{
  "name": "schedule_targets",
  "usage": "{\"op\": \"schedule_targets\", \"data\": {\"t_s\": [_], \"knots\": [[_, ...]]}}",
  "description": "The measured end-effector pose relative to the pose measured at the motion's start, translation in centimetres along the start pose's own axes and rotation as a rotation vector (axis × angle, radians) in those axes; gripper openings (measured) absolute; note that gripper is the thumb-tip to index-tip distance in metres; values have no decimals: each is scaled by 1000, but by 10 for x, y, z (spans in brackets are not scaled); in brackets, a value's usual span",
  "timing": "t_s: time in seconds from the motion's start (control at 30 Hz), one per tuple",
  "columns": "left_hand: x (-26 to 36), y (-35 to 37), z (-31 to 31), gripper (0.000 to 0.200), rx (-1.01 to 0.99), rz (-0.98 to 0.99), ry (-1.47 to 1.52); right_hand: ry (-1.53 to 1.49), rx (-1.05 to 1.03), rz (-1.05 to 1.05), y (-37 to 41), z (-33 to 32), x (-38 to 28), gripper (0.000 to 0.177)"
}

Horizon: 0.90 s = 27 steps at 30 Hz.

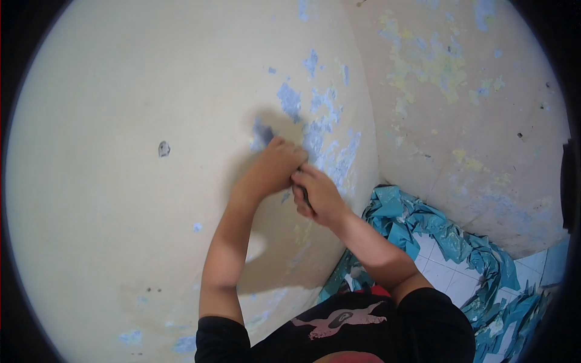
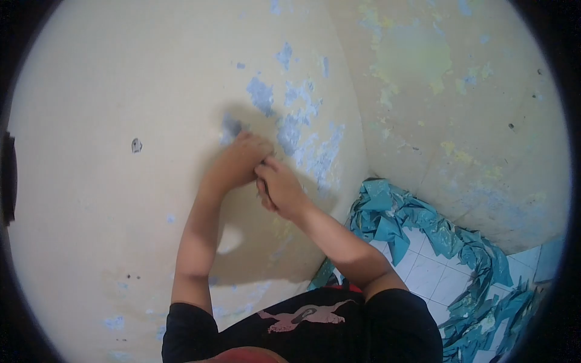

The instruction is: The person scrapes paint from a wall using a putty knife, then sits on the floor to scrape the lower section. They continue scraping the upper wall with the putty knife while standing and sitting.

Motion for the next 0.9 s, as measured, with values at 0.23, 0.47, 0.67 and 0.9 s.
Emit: {"op": "schedule_targets", "data": {"t_s": [0.23, 0.47, 0.67, 0.9], "knots": [[-6, -9, 6, 15, -34, -21, 11, 37, 20, 91, 0, -4, -2, 10], [0, -3, 2, 15, -73, -50, 23, 76, -31, 157, 6, -3, 2, 11], [-4, -4, 2, 18, 43, -4, -42, 179, -61, 24, 2, 2, -1, 14], [-4, 0, 2, 20, 74, -6, -16, 201, -57, -22, 0, 4, -2, 12]]}}
Point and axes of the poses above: each hand's wrist, its own y-axis away from the middle knuckle, its own z-axis out of the palm, x = y × z, the point moved 6 cm from there along -y, towards the middle knuckle, and after that the axes turned 13 degrees about -y, right-handed, at the moved point
